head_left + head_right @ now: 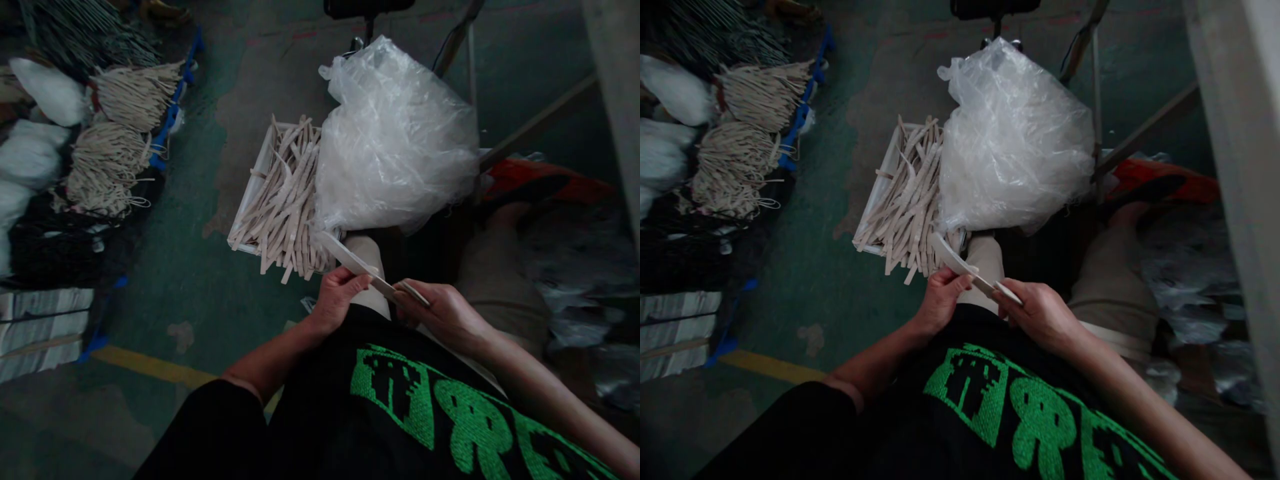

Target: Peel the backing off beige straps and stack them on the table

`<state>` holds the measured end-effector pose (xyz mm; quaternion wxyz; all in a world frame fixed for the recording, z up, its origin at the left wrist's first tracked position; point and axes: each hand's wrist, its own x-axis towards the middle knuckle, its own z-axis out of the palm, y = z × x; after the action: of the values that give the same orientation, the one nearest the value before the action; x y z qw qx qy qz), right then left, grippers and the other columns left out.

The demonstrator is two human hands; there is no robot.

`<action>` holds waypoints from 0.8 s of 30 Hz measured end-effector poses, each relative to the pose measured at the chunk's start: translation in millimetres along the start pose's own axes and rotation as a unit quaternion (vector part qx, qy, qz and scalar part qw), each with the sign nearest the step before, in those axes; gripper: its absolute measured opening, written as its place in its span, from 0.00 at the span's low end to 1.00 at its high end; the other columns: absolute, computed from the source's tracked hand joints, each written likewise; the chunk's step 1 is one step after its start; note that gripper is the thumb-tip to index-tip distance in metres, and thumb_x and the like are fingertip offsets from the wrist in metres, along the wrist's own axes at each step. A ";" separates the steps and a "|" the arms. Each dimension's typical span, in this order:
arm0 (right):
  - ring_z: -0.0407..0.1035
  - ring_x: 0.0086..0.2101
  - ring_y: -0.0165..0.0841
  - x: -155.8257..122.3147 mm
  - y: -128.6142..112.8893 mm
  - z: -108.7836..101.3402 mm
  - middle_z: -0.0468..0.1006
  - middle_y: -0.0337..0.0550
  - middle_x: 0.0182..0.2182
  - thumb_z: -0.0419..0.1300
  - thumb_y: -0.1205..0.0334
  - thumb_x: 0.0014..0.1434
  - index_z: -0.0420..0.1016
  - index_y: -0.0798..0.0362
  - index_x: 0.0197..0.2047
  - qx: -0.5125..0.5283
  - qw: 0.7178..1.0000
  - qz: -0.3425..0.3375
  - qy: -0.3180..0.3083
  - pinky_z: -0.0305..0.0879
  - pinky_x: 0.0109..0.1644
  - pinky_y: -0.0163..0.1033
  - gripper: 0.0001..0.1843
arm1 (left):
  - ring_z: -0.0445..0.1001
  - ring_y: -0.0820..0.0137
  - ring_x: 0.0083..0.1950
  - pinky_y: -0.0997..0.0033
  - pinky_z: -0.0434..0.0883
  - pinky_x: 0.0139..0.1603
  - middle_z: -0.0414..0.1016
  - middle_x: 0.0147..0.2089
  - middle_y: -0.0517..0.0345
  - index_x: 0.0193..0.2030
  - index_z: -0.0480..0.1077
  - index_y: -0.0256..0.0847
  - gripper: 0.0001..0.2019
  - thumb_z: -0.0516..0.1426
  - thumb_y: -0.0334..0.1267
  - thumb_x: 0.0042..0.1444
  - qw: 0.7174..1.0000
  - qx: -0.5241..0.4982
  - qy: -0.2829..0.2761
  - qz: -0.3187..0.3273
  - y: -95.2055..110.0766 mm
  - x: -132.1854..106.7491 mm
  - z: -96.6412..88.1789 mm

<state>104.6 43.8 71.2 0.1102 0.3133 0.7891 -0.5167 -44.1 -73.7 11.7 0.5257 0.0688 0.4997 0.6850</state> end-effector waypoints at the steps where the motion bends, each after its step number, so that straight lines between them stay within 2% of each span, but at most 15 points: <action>1: 0.68 0.22 0.33 -4.6 -0.3 -1.4 0.75 0.41 0.21 0.45 0.33 0.66 0.69 0.50 0.29 -0.007 1.000 0.001 0.006 0.61 0.27 0.36 0.31 | 0.69 0.75 0.31 0.73 0.67 0.37 0.77 0.30 0.59 0.34 0.80 0.39 0.14 0.71 0.45 0.44 1.000 -0.006 -0.018 -0.025 -3.4 -4.7 2.9; 4: 0.66 0.20 0.32 -22.5 2.1 -5.7 0.73 0.40 0.19 0.45 0.32 0.65 0.67 0.49 0.26 -0.030 0.999 0.018 0.015 0.58 0.25 0.35 0.32 | 0.71 0.75 0.30 0.73 0.69 0.35 0.77 0.30 0.58 0.35 0.79 0.36 0.19 0.72 0.49 0.42 0.989 -0.067 -0.055 -0.120 -14.8 -17.4 11.6; 6: 0.65 0.19 0.32 -34.8 7.0 -7.7 0.73 0.40 0.18 0.44 0.33 0.65 0.67 0.49 0.25 -0.052 0.998 0.033 0.007 0.56 0.24 0.35 0.31 | 0.73 0.74 0.30 0.73 0.70 0.34 0.77 0.30 0.57 0.36 0.78 0.36 0.20 0.73 0.48 0.41 0.975 -0.112 -0.045 -0.187 -21.3 -21.1 16.0; 9: 0.64 0.19 0.34 -53.8 18.7 -8.3 0.73 0.42 0.18 0.45 0.35 0.64 0.67 0.48 0.24 -0.112 0.991 0.069 0.012 0.54 0.24 0.37 0.30 | 0.75 0.75 0.29 0.76 0.71 0.32 0.78 0.31 0.57 0.35 0.76 0.36 0.15 0.71 0.41 0.46 0.947 -0.139 -0.013 -0.288 -29.4 -19.8 20.2; 11: 0.66 0.19 0.36 -69.0 28.6 -7.6 0.74 0.43 0.19 0.46 0.35 0.62 0.69 0.47 0.26 -0.143 0.985 0.094 0.026 0.53 0.24 0.38 0.28 | 0.75 0.75 0.28 0.77 0.71 0.31 0.77 0.30 0.58 0.34 0.74 0.36 0.12 0.71 0.38 0.48 0.933 -0.136 -0.006 -0.332 -34.4 -18.4 22.5; 16: 0.70 0.22 0.42 -104.3 47.4 -1.0 0.76 0.47 0.21 0.46 0.31 0.60 0.73 0.47 0.29 -0.145 0.980 0.122 0.054 0.53 0.25 0.40 0.30 | 0.75 0.74 0.28 0.76 0.71 0.31 0.76 0.27 0.58 0.32 0.75 0.35 0.11 0.71 0.35 0.47 0.929 -0.089 -0.050 -0.356 -44.1 -24.5 35.7; 20: 0.67 0.21 0.41 -105.1 44.9 7.6 0.74 0.46 0.20 0.44 0.31 0.59 0.70 0.47 0.28 -0.163 0.975 0.113 0.099 0.52 0.25 0.40 0.30 | 0.74 0.74 0.27 0.75 0.70 0.31 0.77 0.27 0.56 0.31 0.76 0.33 0.10 0.71 0.34 0.47 0.920 -0.042 -0.107 -0.375 -46.1 -32.5 56.6; 24: 0.67 0.21 0.38 -110.3 49.5 7.8 0.75 0.44 0.21 0.42 0.33 0.62 0.69 0.47 0.28 -0.116 0.982 0.103 0.108 0.55 0.26 0.39 0.30 | 0.73 0.76 0.28 0.76 0.69 0.33 0.78 0.29 0.57 0.31 0.77 0.33 0.11 0.72 0.34 0.43 0.950 -0.042 -0.102 -0.292 -37.7 -32.9 65.4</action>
<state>219.5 8.3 85.6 0.1126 0.4316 0.8147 -0.3706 35.5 -61.6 29.4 0.7531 -0.0331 0.4124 0.5115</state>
